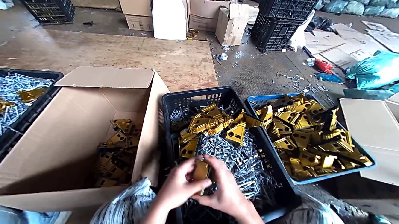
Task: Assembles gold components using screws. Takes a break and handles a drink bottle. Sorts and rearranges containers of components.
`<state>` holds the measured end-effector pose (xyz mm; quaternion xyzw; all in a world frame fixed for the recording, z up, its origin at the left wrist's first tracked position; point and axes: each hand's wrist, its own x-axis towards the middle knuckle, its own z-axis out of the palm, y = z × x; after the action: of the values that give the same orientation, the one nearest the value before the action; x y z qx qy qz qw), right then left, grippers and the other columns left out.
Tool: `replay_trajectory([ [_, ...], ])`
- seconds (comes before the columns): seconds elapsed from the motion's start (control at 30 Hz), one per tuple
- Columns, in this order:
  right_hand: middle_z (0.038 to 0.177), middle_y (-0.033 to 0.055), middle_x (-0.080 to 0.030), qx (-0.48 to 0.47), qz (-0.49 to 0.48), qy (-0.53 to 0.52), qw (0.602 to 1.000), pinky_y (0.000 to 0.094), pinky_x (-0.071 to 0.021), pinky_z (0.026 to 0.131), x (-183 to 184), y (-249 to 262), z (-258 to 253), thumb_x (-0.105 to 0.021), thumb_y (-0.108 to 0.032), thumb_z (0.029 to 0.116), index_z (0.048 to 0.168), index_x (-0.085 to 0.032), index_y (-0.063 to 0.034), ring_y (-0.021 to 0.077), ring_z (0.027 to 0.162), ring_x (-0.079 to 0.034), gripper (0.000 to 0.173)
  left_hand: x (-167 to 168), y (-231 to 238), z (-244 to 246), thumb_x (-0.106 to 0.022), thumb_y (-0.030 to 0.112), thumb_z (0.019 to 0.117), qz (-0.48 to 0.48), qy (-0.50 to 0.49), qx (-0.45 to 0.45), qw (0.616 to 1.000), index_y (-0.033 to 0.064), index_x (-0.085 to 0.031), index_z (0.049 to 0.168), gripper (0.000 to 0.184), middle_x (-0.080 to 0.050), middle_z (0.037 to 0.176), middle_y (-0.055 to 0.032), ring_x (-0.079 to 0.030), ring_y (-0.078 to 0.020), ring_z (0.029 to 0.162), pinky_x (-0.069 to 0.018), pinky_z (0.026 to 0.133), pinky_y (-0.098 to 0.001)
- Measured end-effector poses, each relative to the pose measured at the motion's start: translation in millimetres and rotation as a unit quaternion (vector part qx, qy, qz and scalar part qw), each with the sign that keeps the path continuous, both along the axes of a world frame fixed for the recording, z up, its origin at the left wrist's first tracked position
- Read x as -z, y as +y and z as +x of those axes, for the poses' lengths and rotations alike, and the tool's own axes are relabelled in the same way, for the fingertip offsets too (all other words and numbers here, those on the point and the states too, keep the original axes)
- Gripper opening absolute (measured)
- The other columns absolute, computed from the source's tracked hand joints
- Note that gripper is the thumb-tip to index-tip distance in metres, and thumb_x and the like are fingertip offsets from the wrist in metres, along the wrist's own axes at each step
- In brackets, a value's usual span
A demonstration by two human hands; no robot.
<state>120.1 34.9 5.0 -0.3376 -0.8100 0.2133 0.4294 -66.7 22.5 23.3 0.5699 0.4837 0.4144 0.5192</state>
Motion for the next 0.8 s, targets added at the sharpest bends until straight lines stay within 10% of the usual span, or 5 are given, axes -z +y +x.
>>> replay_trajectory([
  [0.1,0.126,0.0076,-0.070,-0.026,-0.071,0.023,0.997,0.0389,-0.0515,0.102,-4.1,3.4,1.5,-0.078,-0.067,0.0778,0.138,-0.061,-0.0052,0.0183,0.116,-0.062,0.088,5.8,-3.9,-1.2,-0.077,0.015,0.0839,0.008,-0.058,0.027,0.998,-0.0005,-0.058,0.134,0.056,-0.075,0.106,-0.0053,-0.073,-0.0136,0.094,-0.0624,0.084,-0.0321],
  [0.27,0.091,-0.0004,-0.072,-0.024,-0.202,0.101,0.974,0.0224,-0.0533,0.082,-5.5,4.9,4.3,-0.072,-0.016,0.0914,0.097,-0.077,-0.0072,0.0049,0.090,-0.064,0.012,14.0,-5.3,-1.8,-0.074,0.009,0.0836,0.004,-0.072,0.055,0.996,-0.0004,-0.057,0.137,0.057,-0.074,0.108,-0.0057,-0.073,-0.0127,0.091,-0.0623,0.078,-0.0306],
  [0.6,0.088,-0.0041,-0.075,0.028,-0.097,0.030,0.994,0.0332,-0.0490,0.085,12.5,-25.6,-5.6,-0.069,-0.023,0.0936,0.094,-0.078,-0.0126,0.0103,0.088,-0.064,0.013,30.9,-22.5,-14.5,-0.077,0.017,0.0851,-0.026,-0.004,0.084,0.996,-0.0003,-0.042,0.150,0.076,-0.070,0.118,-0.0066,-0.070,-0.0104,0.101,-0.0590,0.090,-0.0296],
  [0.73,0.090,-0.0065,-0.075,0.048,-0.022,-0.048,0.997,0.0336,-0.0440,0.081,3.6,-77.6,18.3,-0.060,-0.034,0.1013,0.095,-0.076,-0.0194,0.0114,0.088,-0.062,0.023,29.4,-78.5,6.3,-0.083,0.026,0.0802,0.045,0.071,0.021,0.996,0.0055,-0.074,0.105,0.033,-0.076,0.095,0.0009,-0.072,-0.0036,0.091,-0.0621,0.084,-0.0283],
  [0.8,0.092,-0.0065,-0.075,0.044,-0.050,-0.075,0.995,0.0335,-0.0440,0.081,-5.3,-109.7,30.3,-0.058,-0.034,0.1027,0.094,-0.076,-0.0206,0.0123,0.090,-0.063,0.024,30.1,-113.7,18.0,-0.080,0.023,0.0845,0.068,0.053,0.025,0.996,0.0001,-0.073,0.112,0.036,-0.077,0.101,-0.0044,-0.072,-0.0050,0.094,-0.0616,0.087,-0.0289],
])
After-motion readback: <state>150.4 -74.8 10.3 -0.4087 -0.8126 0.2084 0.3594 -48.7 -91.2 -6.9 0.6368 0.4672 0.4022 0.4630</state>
